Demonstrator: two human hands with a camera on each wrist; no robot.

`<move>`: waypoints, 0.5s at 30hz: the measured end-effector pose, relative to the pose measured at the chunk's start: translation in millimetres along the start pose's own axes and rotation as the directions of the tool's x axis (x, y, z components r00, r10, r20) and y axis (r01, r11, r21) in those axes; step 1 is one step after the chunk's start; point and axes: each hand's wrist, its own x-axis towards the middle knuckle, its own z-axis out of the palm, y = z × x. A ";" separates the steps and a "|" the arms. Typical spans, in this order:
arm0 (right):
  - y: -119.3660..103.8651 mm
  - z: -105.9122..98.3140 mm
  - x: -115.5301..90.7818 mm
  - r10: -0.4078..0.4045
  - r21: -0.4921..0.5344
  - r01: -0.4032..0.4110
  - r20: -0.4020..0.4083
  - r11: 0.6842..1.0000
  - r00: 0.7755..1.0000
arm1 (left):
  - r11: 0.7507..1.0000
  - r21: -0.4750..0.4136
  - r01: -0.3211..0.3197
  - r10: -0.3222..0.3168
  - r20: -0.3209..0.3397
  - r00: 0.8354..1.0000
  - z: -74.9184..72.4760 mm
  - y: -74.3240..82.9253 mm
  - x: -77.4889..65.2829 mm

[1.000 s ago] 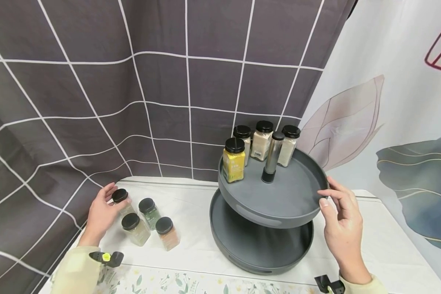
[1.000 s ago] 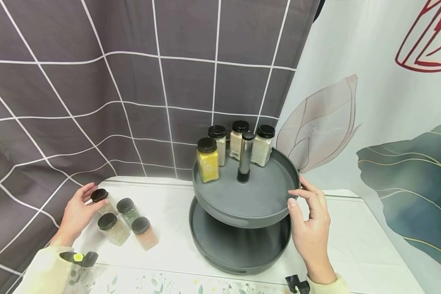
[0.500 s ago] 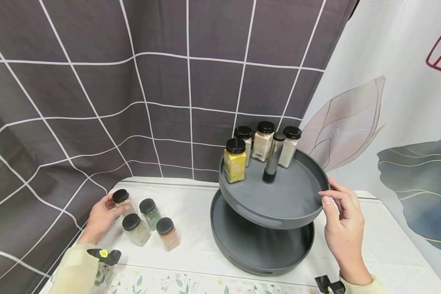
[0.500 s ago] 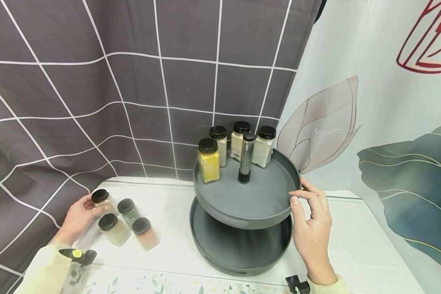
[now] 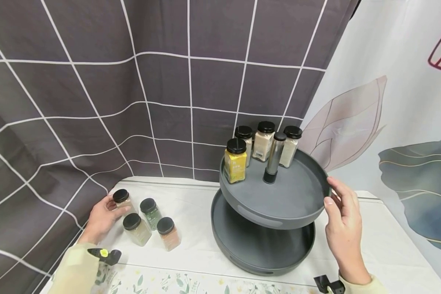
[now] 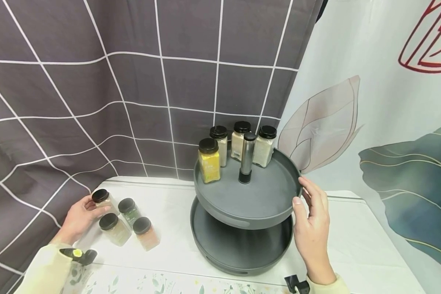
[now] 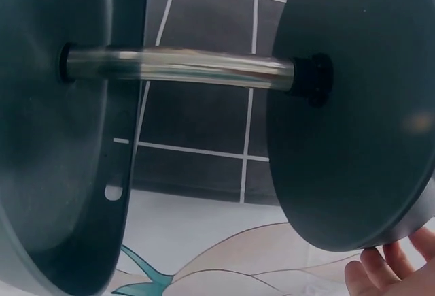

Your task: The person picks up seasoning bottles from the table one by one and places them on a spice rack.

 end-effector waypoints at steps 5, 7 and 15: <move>-0.8 -0.8 1.4 0.044 -0.002 -0.044 0.044 0.999 0.998 | 1.000 0.030 0.000 0.000 -0.010 1.000 -2.4 0.7 -1.7; -2.4 -0.9 0.8 0.076 0.002 -0.077 0.057 0.997 0.995 | 0.999 0.043 0.000 0.000 -0.012 1.000 -3.4 1.6 -2.3; -6.4 0.6 -0.5 0.147 0.091 -0.155 0.091 0.984 0.985 | 0.997 0.073 -0.003 0.004 -0.014 1.000 -6.5 4.5 -5.0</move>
